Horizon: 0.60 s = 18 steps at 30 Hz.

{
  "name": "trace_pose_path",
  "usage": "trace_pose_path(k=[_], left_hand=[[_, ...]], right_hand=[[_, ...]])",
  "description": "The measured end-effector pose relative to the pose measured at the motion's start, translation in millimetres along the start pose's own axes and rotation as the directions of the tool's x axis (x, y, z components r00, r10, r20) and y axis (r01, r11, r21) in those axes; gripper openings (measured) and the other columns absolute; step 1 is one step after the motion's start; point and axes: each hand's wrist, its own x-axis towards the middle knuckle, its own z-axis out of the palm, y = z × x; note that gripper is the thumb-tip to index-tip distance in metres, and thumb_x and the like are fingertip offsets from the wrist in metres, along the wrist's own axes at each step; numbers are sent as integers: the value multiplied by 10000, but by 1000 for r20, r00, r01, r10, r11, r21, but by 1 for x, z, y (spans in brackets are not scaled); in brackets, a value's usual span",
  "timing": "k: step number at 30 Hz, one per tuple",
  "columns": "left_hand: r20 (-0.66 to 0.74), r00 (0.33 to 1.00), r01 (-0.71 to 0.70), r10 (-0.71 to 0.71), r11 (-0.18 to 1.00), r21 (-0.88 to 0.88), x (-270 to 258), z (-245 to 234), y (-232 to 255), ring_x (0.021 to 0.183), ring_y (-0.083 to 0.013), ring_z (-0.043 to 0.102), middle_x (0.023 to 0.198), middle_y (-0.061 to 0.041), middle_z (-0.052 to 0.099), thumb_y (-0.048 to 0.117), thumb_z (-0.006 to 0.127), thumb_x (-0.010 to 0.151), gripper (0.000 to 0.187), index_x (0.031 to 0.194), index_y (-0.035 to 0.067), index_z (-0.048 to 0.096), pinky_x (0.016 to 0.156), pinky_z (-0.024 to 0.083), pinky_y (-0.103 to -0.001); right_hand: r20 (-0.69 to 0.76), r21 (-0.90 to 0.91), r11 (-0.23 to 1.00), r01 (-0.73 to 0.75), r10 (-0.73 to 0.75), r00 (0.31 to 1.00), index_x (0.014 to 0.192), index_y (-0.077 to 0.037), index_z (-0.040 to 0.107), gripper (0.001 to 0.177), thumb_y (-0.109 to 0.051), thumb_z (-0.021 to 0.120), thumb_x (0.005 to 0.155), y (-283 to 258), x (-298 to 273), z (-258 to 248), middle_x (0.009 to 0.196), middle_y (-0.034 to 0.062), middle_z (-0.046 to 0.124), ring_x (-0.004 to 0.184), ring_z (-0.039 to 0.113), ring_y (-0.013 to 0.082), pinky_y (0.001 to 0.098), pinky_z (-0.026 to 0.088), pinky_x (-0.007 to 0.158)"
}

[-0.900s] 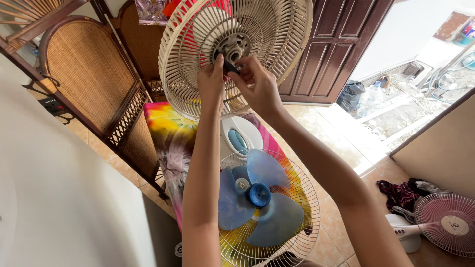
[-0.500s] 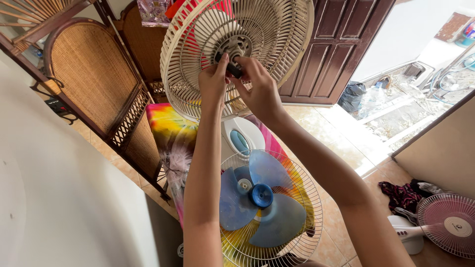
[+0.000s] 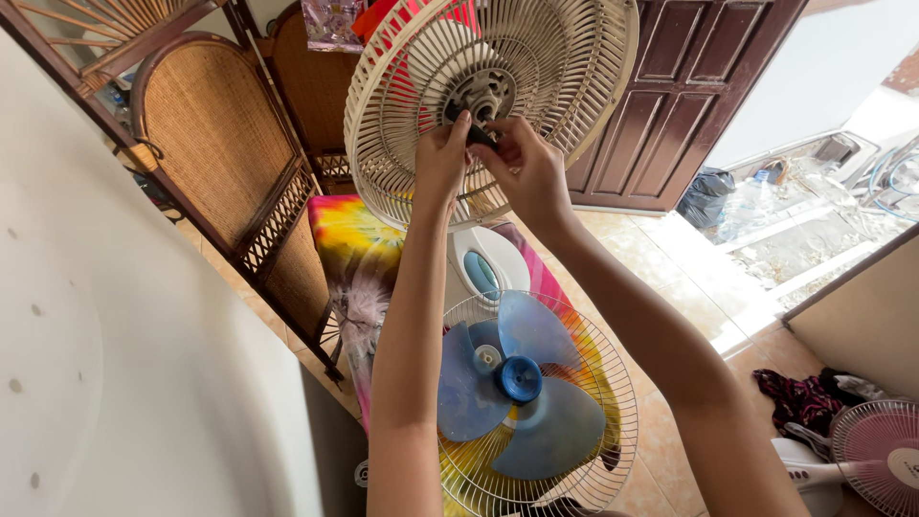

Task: The person reassembles a standing electric fan by hand. They place the fan blade onto the motor shaft, secure it with the central cap, then attach and tighten the front grille using a screwdriver.

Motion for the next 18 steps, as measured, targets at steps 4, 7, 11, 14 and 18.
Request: trace_pose_path(k=[4,7,11,14,18], left_hand=[[4,997,75,-75,991,-111,1,3,2,517,-91,504,642,-31,625,315,597,998,384,802,-2,691,476,386,-264],[-51,990,125,-128,990,-60,1,2,4,501,-86,457,639,-22,598,320,625,1004,387,794,-2,671,451,335,-265],[-12,999,33,-32,999,39,2,-3,3,511,-74,421,659,-18,584,319,648,1016,401,840,-39,688,451,307,-265],[54,998,26,-25,1000,-17,3,-5,1,515,-65,444,658,-6,585,309,601,1023,373,903,-28,708,459,332,-257],[33,993,112,-110,991,-68,2,-1,5,482,-76,454,660,-18,613,262,528,1013,336,876,-13,665,428,337,-261]], right_hand=[[-12,-51,980,192,-192,981,1182,-12,692,249,-3,774,947,0,0,3,1021,90,714,900,756,212,328,617,804],[0,-311,870,382,-402,916,1163,-16,719,258,27,772,914,-2,-3,3,1023,136,664,890,723,244,348,591,796],[-14,-188,939,288,-296,955,1205,16,659,313,6,777,916,-3,-2,2,1032,118,665,882,735,224,354,592,778],[18,-11,993,120,-120,993,1225,4,648,287,-18,753,959,-2,3,4,1008,80,706,885,762,209,347,616,787],[14,-242,895,375,-383,924,1202,6,673,272,31,740,939,3,-2,7,1066,127,642,943,716,265,377,600,813]])
